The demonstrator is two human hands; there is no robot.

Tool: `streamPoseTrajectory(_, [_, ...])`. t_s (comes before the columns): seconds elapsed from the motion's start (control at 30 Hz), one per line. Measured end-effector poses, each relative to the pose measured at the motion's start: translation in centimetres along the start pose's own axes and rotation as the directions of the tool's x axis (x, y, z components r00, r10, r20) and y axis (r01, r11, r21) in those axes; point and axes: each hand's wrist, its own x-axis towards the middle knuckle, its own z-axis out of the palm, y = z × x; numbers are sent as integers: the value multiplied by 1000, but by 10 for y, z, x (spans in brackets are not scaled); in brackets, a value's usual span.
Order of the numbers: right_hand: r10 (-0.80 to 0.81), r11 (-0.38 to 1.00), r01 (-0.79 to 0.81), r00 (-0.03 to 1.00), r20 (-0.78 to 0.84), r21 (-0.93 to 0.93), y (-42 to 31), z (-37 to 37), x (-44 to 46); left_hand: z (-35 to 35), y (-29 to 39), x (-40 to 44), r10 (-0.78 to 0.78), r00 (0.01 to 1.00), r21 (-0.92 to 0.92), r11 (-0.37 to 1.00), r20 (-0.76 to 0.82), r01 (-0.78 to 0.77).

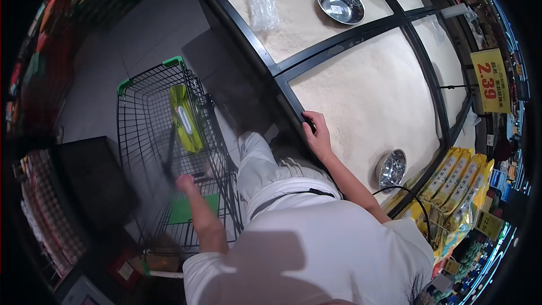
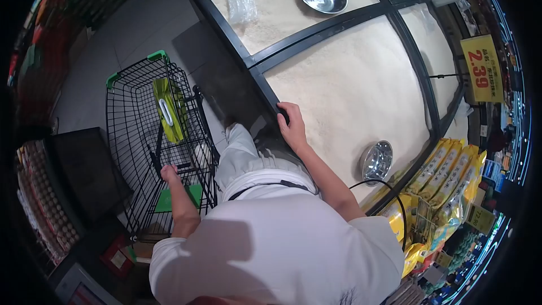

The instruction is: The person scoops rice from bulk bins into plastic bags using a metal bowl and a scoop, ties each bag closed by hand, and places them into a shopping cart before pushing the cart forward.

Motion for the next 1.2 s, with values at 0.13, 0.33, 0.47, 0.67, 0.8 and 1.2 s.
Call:
streamPoseTrajectory(0.13, [44,993,-39,998,-41,109,1,-18,-10,22,113,0,377,909,53,926,-178,-373])
streamPoseTrajectory(0.33, [224,936,-163,959,-172,312,14,-41,-11,145,293,-89,786,617,-91,617,32,-782])
streamPoseTrajectory(0.47, [302,895,-203,931,-206,396,15,-47,10,280,342,-188,826,433,-252,534,361,-807])
streamPoseTrajectory(0.67, [329,848,-164,909,-258,504,-10,-26,77,435,343,-287,519,-13,-69,89,855,-994])
streamPoseTrajectory(0.8, [352,831,-158,892,-285,533,-31,3,136,496,348,-284,382,-146,-67,-213,913,-975])
streamPoseTrajectory(1.2, [313,927,-233,912,-266,294,-62,49,315,566,393,-290,356,-176,-353,530,918,-771])
